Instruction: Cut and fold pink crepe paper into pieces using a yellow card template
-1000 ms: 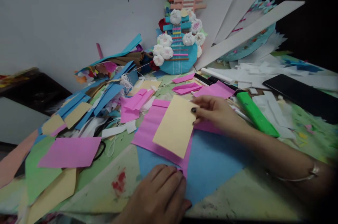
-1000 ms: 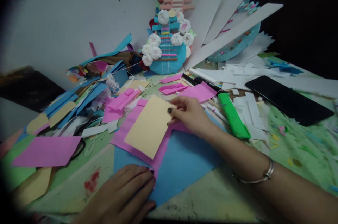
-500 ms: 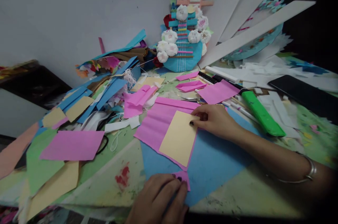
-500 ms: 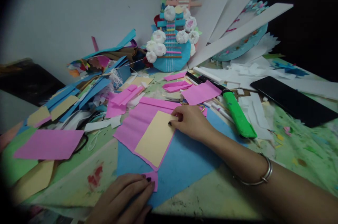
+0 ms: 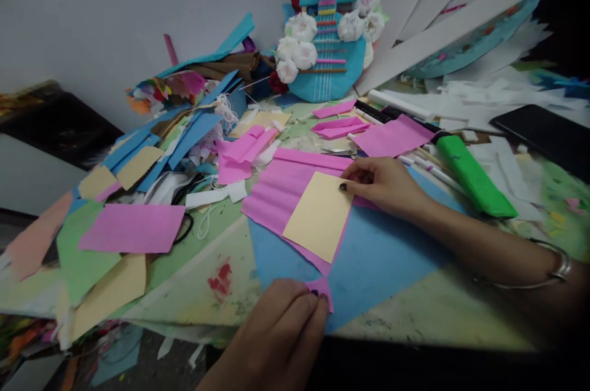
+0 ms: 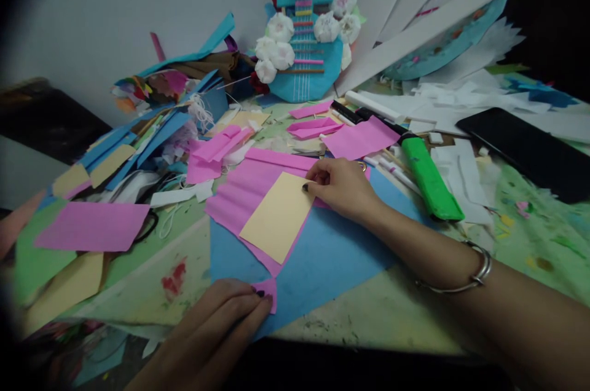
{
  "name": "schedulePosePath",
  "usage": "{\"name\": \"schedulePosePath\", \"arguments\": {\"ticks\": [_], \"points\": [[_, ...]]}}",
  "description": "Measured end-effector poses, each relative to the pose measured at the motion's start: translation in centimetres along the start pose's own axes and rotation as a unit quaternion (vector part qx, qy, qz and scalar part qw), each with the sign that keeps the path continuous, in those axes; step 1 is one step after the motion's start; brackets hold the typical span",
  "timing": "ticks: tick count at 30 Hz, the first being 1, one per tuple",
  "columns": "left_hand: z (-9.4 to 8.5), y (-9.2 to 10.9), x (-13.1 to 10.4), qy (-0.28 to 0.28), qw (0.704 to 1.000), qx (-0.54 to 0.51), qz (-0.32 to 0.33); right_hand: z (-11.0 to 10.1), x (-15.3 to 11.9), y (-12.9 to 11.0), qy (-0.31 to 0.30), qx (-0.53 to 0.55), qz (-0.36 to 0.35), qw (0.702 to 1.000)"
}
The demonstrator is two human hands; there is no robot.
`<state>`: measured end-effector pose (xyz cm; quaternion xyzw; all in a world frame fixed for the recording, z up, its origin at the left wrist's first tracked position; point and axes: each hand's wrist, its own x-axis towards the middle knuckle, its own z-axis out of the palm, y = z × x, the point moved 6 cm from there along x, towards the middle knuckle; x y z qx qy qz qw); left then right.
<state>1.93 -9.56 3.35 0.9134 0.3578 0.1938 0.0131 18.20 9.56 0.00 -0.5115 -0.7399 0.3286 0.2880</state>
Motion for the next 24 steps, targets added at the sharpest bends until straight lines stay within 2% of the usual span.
{"name": "schedulePosePath", "arguments": {"ticks": [4, 8, 11, 14, 19, 22, 24], "points": [[-0.1, 0.1, -0.4, -0.015, 1.0, -0.014, -0.01, 0.0, 0.1, 0.0, 0.002, 0.014, 0.005, 1.0], [-0.6, -0.4, -1.4, 0.046, 0.999, 0.006, -0.011, 0.0, 0.1, 0.2, -0.004, 0.054, 0.015, 0.998], [-1.5, -2.2, -1.9, 0.07, 0.995, 0.022, -0.062, 0.1, 0.0, 0.2, -0.013, 0.11, 0.035, 0.993], [-2.8, -4.1, -1.7, 0.074, 0.989, 0.086, -0.097, -0.4, -0.2, -0.2, -0.005, 0.174, 0.058, 0.983], [-3.5, -5.6, -0.1, 0.071, 0.986, 0.129, -0.075, -1.8, -0.6, -1.1, 0.036, 0.286, 0.086, 0.954], [-2.7, -5.6, 1.4, 0.065, 0.989, 0.125, -0.038, -1.2, -1.0, -1.1, 0.001, 0.33, 0.134, 0.935], [-1.9, -5.3, 2.3, 0.06, 0.99, 0.129, 0.006, -0.4, -1.5, -1.2, -0.041, 0.304, 0.141, 0.941]]}}
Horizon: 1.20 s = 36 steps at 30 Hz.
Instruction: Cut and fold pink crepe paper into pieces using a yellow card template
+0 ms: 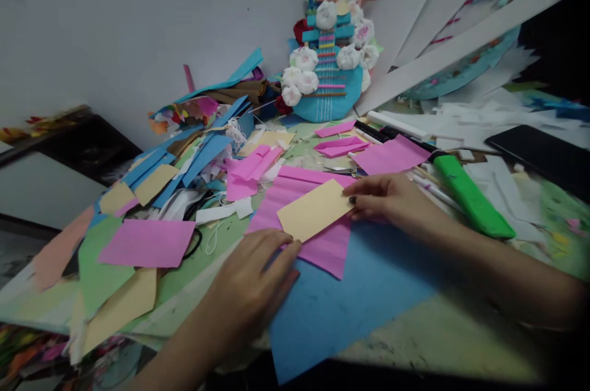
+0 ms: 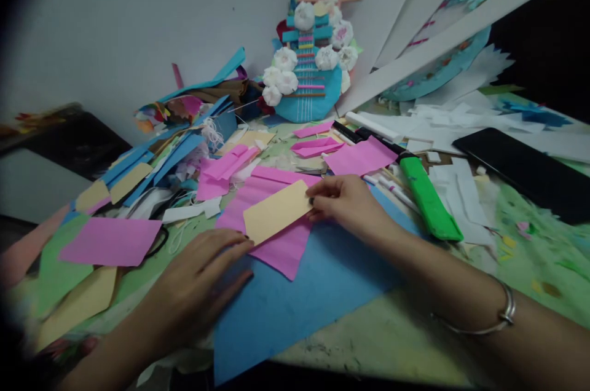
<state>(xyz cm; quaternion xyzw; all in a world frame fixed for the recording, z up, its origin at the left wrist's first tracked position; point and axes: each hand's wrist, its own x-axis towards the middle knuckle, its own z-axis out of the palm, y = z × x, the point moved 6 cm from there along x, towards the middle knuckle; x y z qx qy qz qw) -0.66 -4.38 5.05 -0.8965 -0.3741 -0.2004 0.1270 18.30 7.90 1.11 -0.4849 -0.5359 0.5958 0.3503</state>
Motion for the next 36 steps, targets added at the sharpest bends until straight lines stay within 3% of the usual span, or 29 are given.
{"name": "schedulePosePath", "arguments": {"ticks": [3, 7, 9, 11, 12, 14, 16, 17, 22, 29, 36], "points": [[0.5, 0.9, 0.5, 0.017, 0.998, 0.011, 0.067, 0.8, -0.9, -0.3, -0.035, -0.144, -0.052, 0.988], [0.9, 1.0, 0.8, 0.001, 0.994, 0.046, 0.095, 2.4, -2.9, -1.3, -0.103, -0.349, -0.151, 0.919], [1.0, 0.7, 0.9, -0.015, 0.994, 0.046, 0.096, 3.4, -3.8, -1.3, -0.18, -0.388, -0.156, 0.891], [1.1, 0.5, 0.9, -0.023, 0.994, 0.032, 0.105, 4.0, -4.2, -1.3, -0.235, -0.377, -0.162, 0.881], [1.1, 0.4, 0.9, -0.027, 0.993, 0.024, 0.112, 3.9, -4.1, -1.5, -0.229, -0.361, -0.172, 0.888], [1.1, 0.2, 0.9, -0.033, 0.991, 0.014, 0.127, 2.6, -3.1, -2.3, -0.144, -0.341, -0.206, 0.906], [0.8, 0.0, 0.9, -0.029, 0.99, 0.012, 0.139, 0.9, -1.9, -2.7, -0.053, -0.351, -0.235, 0.905], [0.6, 0.0, 0.9, -0.025, 0.989, 0.012, 0.145, 0.5, -1.4, -2.7, -0.046, -0.363, -0.241, 0.899], [0.2, -0.2, 0.7, -0.025, 0.988, 0.019, 0.152, 0.3, 0.3, -1.2, -0.112, -0.418, -0.204, 0.878], [2.2, -0.5, 0.7, -0.114, 0.983, 0.014, 0.143, 0.8, 0.3, -0.7, -0.125, -0.399, -0.212, 0.883], [1.9, -1.1, 0.4, -0.123, 0.982, -0.043, 0.135, 1.0, 0.2, -0.7, -0.163, -0.408, -0.184, 0.879]]}}
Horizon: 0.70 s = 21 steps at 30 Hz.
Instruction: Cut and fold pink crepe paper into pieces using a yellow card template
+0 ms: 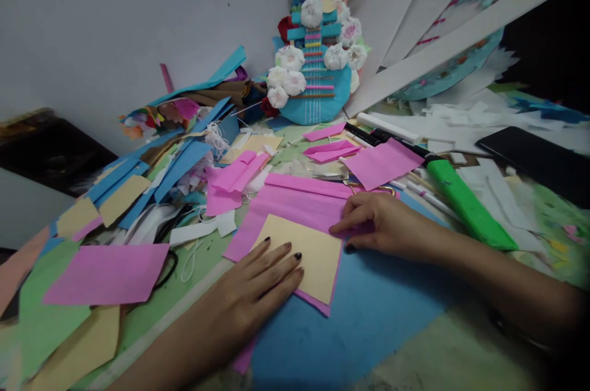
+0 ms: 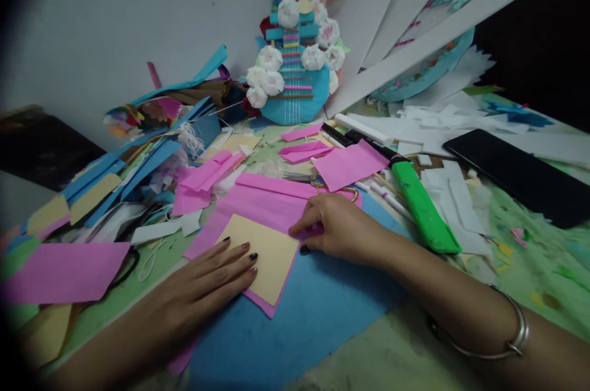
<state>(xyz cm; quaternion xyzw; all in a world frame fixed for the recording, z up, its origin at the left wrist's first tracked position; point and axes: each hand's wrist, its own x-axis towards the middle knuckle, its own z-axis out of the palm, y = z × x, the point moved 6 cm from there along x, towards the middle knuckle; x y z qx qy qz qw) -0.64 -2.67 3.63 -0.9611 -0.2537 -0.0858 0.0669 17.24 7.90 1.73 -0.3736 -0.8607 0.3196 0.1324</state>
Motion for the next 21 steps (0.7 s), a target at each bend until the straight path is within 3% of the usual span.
{"name": "schedulePosePath", "arguments": {"ticks": [11, 21], "points": [[0.3, 0.2, -0.4, 0.011, 1.0, -0.021, -0.013, 0.1, -0.2, 0.2, 0.005, 0.013, -0.049, 0.999], [1.5, 0.7, -1.4, -0.006, 0.999, -0.029, -0.025, 0.2, -0.2, 0.3, 0.011, 0.019, -0.038, 0.999]]}}
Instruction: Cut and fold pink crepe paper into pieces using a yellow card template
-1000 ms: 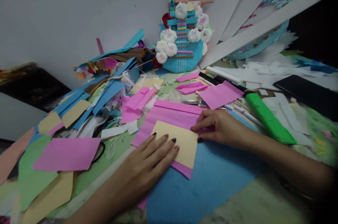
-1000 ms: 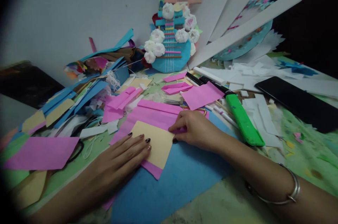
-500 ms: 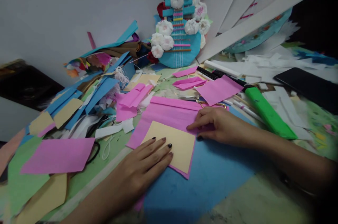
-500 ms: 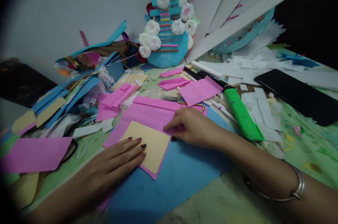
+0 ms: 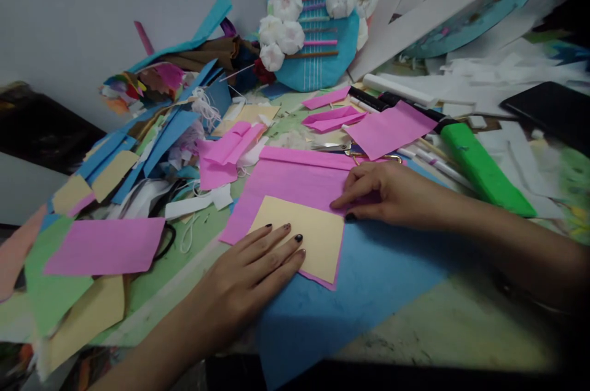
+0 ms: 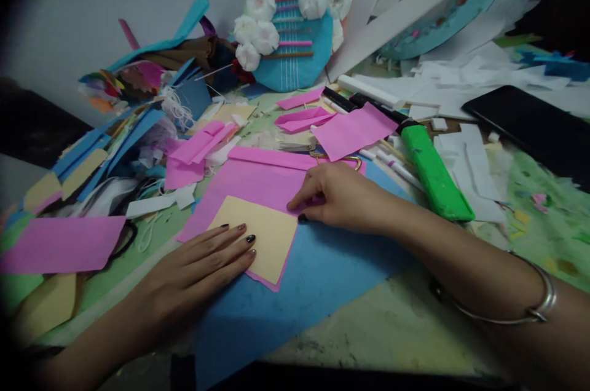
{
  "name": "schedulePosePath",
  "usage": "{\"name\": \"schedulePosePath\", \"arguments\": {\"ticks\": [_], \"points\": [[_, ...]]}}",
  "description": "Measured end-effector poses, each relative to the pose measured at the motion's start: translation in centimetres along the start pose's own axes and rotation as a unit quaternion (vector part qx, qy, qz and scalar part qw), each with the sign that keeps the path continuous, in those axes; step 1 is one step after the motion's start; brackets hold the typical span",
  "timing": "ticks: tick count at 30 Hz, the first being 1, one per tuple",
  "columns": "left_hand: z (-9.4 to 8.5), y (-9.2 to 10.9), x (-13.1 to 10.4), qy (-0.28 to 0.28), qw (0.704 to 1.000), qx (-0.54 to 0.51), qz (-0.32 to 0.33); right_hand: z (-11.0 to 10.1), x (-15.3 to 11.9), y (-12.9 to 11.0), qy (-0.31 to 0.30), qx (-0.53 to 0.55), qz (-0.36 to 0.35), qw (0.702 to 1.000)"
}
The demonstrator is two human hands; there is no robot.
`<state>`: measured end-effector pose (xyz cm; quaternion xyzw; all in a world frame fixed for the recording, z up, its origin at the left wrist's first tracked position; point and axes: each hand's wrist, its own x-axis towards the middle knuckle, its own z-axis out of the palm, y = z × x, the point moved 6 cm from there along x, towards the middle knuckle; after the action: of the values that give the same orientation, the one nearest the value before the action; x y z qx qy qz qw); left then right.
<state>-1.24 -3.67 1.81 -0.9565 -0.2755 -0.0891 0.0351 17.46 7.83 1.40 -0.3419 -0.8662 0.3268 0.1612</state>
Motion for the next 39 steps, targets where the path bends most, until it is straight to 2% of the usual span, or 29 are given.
{"name": "schedulePosePath", "arguments": {"ticks": [5, 15, 23, 26, 29, 33, 39], "points": [[0.2, 0.2, -0.1, 0.004, 1.0, -0.018, -0.008, 0.1, 0.0, 0.5, 0.003, 0.0, 0.022, 1.0], [0.9, 1.5, -0.5, -0.054, 0.998, 0.008, -0.036, 0.1, 0.3, 1.0, -0.004, 0.039, 0.041, 0.998], [1.1, 2.0, -0.6, -0.043, 0.997, -0.002, -0.063, 0.1, 0.3, 1.1, -0.005, 0.033, 0.042, 0.999], [0.5, 3.0, 0.1, -0.031, 0.995, 0.015, -0.094, 0.1, 0.2, 1.0, -0.004, 0.028, 0.034, 0.999], [0.8, 4.5, 0.8, -0.063, 0.987, 0.038, -0.141, 0.1, 0.1, 0.8, -0.008, 0.015, 0.021, 1.0], [1.5, 6.3, 1.2, -0.024, 0.984, 0.076, -0.161, 0.2, 0.1, 0.7, -0.008, 0.007, 0.023, 1.0], [2.4, 6.5, 0.8, -0.01, 0.977, 0.109, -0.181, 0.3, 0.2, 0.4, 0.023, 0.015, 0.027, 0.999]]}}
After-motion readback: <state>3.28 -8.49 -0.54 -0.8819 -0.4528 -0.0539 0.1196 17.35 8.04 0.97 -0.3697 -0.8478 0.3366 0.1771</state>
